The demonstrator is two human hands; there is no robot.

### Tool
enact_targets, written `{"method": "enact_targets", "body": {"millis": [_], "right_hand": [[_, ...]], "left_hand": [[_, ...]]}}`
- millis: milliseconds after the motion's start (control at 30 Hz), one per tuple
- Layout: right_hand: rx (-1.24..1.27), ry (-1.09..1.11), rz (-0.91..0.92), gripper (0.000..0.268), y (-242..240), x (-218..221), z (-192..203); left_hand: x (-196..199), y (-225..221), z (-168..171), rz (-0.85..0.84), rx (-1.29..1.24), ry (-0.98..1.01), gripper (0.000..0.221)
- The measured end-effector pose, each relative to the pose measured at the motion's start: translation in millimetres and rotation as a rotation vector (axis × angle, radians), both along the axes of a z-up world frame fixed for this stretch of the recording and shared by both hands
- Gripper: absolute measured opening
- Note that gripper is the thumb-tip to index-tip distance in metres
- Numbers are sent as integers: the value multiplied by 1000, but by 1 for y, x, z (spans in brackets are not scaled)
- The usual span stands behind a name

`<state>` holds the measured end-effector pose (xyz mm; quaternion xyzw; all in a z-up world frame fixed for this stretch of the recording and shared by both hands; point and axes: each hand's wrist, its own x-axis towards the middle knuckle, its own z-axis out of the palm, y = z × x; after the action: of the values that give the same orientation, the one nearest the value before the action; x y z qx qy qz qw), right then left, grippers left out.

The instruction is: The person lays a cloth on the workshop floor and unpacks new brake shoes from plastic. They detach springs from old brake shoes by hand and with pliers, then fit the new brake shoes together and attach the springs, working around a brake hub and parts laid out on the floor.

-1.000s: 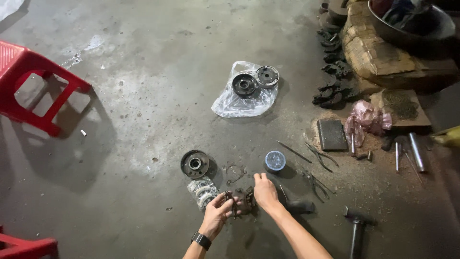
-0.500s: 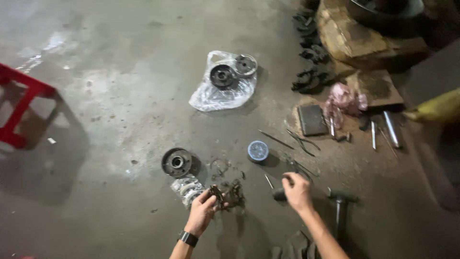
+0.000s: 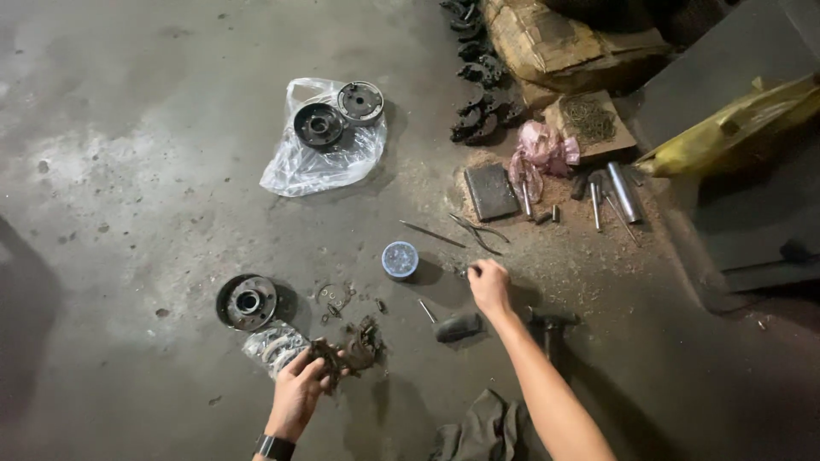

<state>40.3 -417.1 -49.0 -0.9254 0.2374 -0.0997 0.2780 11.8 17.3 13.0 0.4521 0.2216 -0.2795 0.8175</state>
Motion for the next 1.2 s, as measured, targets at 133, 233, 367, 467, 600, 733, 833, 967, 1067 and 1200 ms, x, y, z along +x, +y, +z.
{"method": "enact_targets", "body": {"millis": [133, 233, 367, 467, 600, 733, 833, 967, 1067, 1200], "right_hand": [[-10, 53, 45, 18, -6, 38, 2], [-95, 332, 24, 16, -24, 51, -28], [-43, 452, -34, 18, -33, 46, -21], [-270, 640, 315, 19, -27, 39, 10], [-39, -280, 186, 17, 16, 9, 71], [-21, -437, 413, 19, 61, -17, 83], [-48, -1, 550, 21, 100, -24, 100], [265, -85, 468, 21, 159, -40, 162], [370, -66, 593, 19, 191, -41, 189], [288, 28, 685, 15, 212, -44, 198]], "left_hand": [[-2, 11, -6, 13, 15, -36, 41], [2, 11, 5, 45, 17, -6, 42], [3, 8, -5, 58, 9, 14, 43], [-2, 3, -6, 37, -8, -16, 44], [1, -6, -2, 19, -48, -20, 46], [5, -10, 17, 70, -67, 24, 48], [4, -5, 23, 86, -138, -21, 49], [4, 0, 32, 79, -262, -94, 48], [7, 4, 31, 74, -288, -113, 48], [1, 8, 31, 61, -317, -137, 49]]}}
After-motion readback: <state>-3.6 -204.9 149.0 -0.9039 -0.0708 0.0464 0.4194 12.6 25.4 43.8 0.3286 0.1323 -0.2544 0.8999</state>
